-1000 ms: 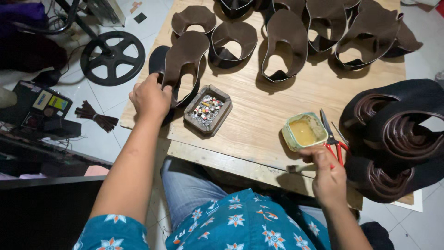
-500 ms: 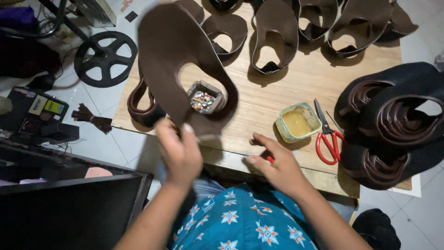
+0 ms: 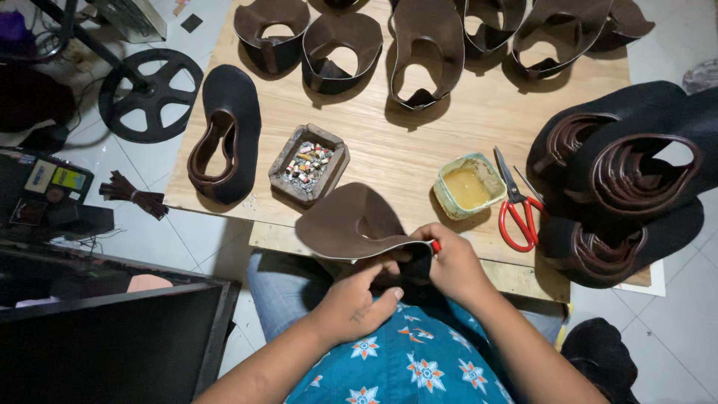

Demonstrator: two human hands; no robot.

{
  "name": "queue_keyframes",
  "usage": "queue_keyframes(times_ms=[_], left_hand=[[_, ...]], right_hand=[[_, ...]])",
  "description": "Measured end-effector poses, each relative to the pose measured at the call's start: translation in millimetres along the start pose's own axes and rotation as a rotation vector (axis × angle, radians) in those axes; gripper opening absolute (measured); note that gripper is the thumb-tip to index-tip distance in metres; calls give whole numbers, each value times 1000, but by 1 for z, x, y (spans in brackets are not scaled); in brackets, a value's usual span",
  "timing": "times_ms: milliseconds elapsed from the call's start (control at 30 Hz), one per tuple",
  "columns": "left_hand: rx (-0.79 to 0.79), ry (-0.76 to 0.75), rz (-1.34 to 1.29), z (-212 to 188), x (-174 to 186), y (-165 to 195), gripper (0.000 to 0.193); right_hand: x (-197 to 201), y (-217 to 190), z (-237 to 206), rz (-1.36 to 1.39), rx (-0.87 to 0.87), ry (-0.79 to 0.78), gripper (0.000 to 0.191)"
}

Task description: The person applies adhesive with a brush to the inner edges of black shoe uppers and presses the edges together. They repeat this process on several uppers, placing each finished piece on the table.

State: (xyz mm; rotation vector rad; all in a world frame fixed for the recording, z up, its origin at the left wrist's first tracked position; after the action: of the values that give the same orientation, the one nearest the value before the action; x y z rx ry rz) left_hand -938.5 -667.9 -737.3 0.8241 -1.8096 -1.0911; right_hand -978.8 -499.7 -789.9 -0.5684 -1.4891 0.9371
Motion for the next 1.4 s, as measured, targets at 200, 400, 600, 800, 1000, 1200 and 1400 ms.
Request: queue_keyframes(times_ms=[200,400,600,800,1000,1200,1400], left_hand=[[20,-583,-187,-24,-36,11,22],[84,-204,-163,-1,-23,-24,28],[266,-26,-513,93,-43,-95,39],[201,57,-448,107,-43,-125,23],[207,212,-236,91,-32,-136,35],[166,373,-226,102,-16,-143,29],[78,189,-639,109,-25,-147,25]], right_hand=[[35,-34,-17,-436,329,297,22],[28,-2,-12,-155,116,281,14],[11,36,-5,92,-95,184,19],[12,21,-7,-78,1,222,14],[34,-42,8,-485,397,307,11],[82,-86,18,-368,577,382,19],[128,-28,19,-176,148,296,22]])
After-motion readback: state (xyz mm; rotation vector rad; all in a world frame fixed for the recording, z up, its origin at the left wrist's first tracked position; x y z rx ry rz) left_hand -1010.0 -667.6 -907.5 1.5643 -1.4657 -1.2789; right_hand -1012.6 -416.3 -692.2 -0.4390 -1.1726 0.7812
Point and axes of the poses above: each hand's wrist, its own z-axis towards the middle knuckle, its own x-axis out of the back of the hand, y = z × x, the point moved 9 cm from there along z, towards the middle knuckle, and after that the axes turned 14 degrees about x, right-handed, at the moved point
